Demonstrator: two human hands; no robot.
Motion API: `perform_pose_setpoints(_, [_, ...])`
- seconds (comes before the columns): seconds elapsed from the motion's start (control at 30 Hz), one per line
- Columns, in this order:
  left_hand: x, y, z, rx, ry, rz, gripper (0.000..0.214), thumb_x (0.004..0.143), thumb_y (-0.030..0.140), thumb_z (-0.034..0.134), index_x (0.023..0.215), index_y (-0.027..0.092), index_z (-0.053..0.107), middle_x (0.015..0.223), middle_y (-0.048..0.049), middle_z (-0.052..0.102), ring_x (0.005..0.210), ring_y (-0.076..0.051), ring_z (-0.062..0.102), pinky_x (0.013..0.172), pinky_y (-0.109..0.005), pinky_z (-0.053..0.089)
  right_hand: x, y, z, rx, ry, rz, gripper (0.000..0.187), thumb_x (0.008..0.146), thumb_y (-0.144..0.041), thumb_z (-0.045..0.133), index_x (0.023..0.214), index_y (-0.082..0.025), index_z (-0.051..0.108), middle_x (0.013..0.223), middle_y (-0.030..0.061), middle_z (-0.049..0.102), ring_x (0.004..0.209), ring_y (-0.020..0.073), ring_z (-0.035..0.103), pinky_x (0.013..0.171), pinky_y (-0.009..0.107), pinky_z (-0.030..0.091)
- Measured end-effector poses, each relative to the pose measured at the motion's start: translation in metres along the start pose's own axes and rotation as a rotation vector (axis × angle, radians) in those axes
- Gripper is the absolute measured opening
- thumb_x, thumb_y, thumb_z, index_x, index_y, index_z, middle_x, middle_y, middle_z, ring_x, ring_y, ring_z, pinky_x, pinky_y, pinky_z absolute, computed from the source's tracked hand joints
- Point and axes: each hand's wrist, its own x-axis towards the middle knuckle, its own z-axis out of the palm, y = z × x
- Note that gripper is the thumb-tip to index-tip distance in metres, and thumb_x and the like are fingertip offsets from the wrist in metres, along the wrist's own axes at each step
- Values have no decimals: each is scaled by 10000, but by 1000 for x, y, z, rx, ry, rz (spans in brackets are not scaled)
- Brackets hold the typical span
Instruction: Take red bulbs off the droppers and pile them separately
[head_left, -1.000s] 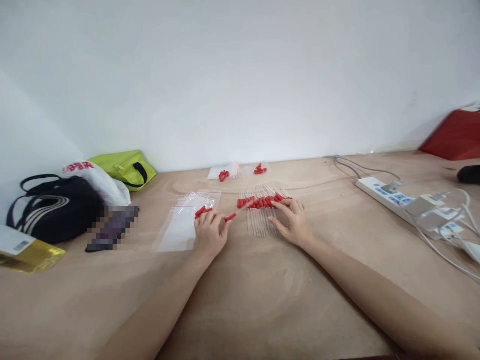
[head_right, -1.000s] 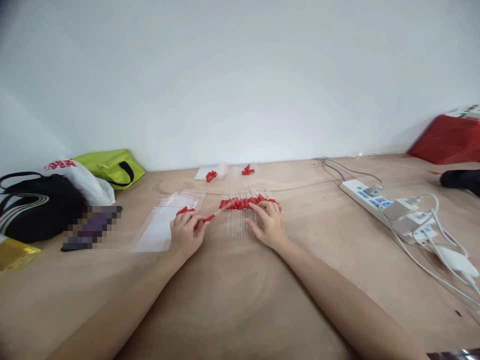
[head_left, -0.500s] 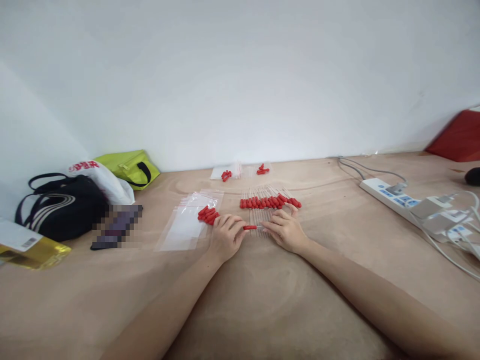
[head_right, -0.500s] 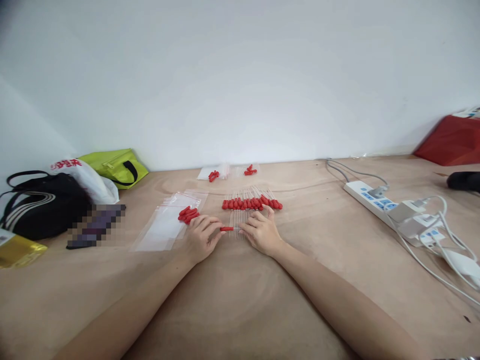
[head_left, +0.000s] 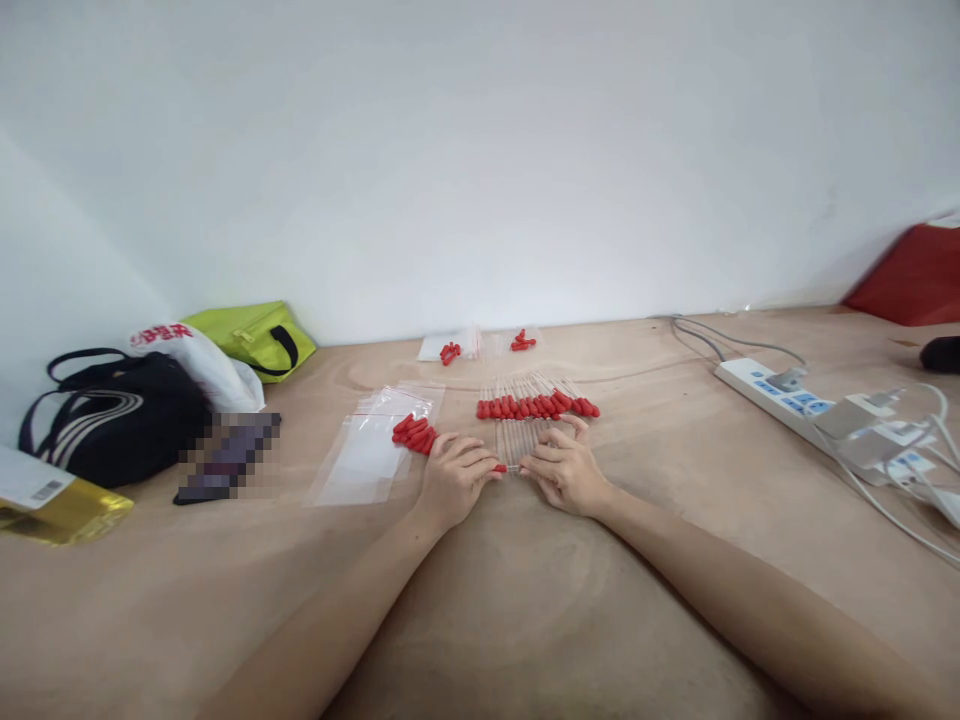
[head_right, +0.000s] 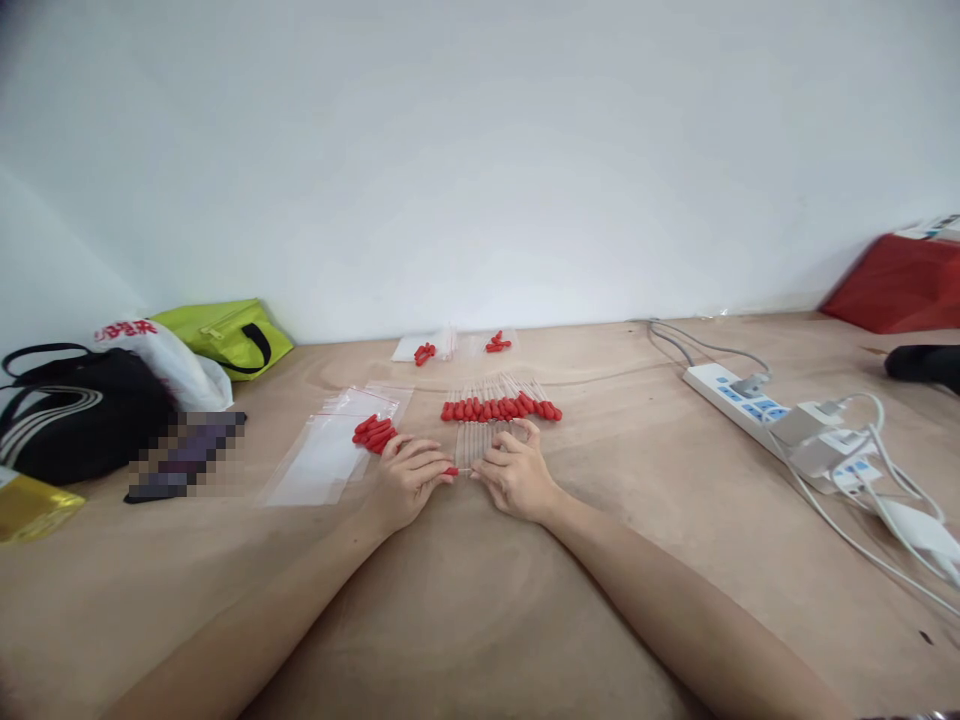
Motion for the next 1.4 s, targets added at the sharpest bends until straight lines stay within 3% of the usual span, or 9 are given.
perform_pose_setpoints(0.2, [-2, -1, 1, -1, 37, 60, 204, 851, 292, 472, 757, 245, 646, 823, 28, 696, 880, -160, 588, 867, -380, 294, -2, 0, -3, 1, 44, -5, 223, 852, -259, 433, 730, -227, 616, 570, -33, 561, 737, 130, 474, 918, 418, 148])
perform_pose_setpoints(0.57, [-4, -3, 2, -9, 41, 57, 237, 859, 242, 435, 761, 244, 651, 808, 5, 691, 844, -142, 594, 823, -349, 356, -8, 2, -5, -22, 0, 11, 213, 841, -270, 453, 739, -232, 636, 586, -27, 562, 765, 132, 488, 938, 427, 143])
perform_pose_setpoints(0.8, [-13, -12, 1, -47, 156, -61, 202, 858, 276, 441, 881, 219, 633, 842, -38, 632, 756, -133, 572, 712, -289, 442, -9, 9, -5, 9, 44, 192, 212, 843, -325, 466, 805, -275, 669, 577, -21, 577, 687, 132, 479, 910, 409, 184])
perform_pose_setpoints(0.97, [-10, -29, -4, -4, 306, -304, 277, 857, 251, 384, 1038, 176, 580, 940, -88, 487, 796, -148, 548, 741, -308, 476, 0, 6, -2, 2, 93, 271, 212, 843, -275, 455, 894, -246, 659, 634, -5, 603, 685, 128, 487, 875, 370, 216])
perform_pose_setpoints(1.07, [-9, -55, -16, 68, 380, -459, 285, 824, 253, 396, 1028, 156, 571, 898, -88, 488, 835, -176, 540, 786, -340, 464, 10, 3, -2, -26, 79, 295, 235, 828, -210, 443, 952, -239, 641, 667, -4, 619, 683, 121, 493, 862, 354, 221])
perform_pose_setpoints(1.17, [-11, -83, -25, 14, 419, -622, 318, 772, 280, 445, 1052, 147, 514, 840, -61, 522, 711, -153, 544, 709, -316, 482, 24, -2, 4, -64, 77, 282, 223, 816, -204, 451, 911, -243, 649, 656, -8, 626, 687, 123, 495, 872, 364, 205])
perform_pose_setpoints(1.27, [-15, -99, -27, -96, 422, -739, 338, 725, 317, 484, 1017, 147, 488, 829, -53, 561, 662, -141, 550, 627, -279, 482, 39, -10, 18, -158, 53, 225, 202, 809, -196, 457, 821, -221, 656, 663, 9, 628, 719, 144, 483, 881, 394, 189])
perform_pose_setpoints(1.4, [-18, -103, -25, -43, 354, -807, 300, 692, 340, 516, 936, 167, 516, 818, -49, 611, 699, -162, 567, 669, -298, 467, 52, -20, 39, -278, -87, 128, 190, 761, -119, 476, 696, -191, 639, 664, 31, 618, 721, 167, 461, 881, 434, 181])
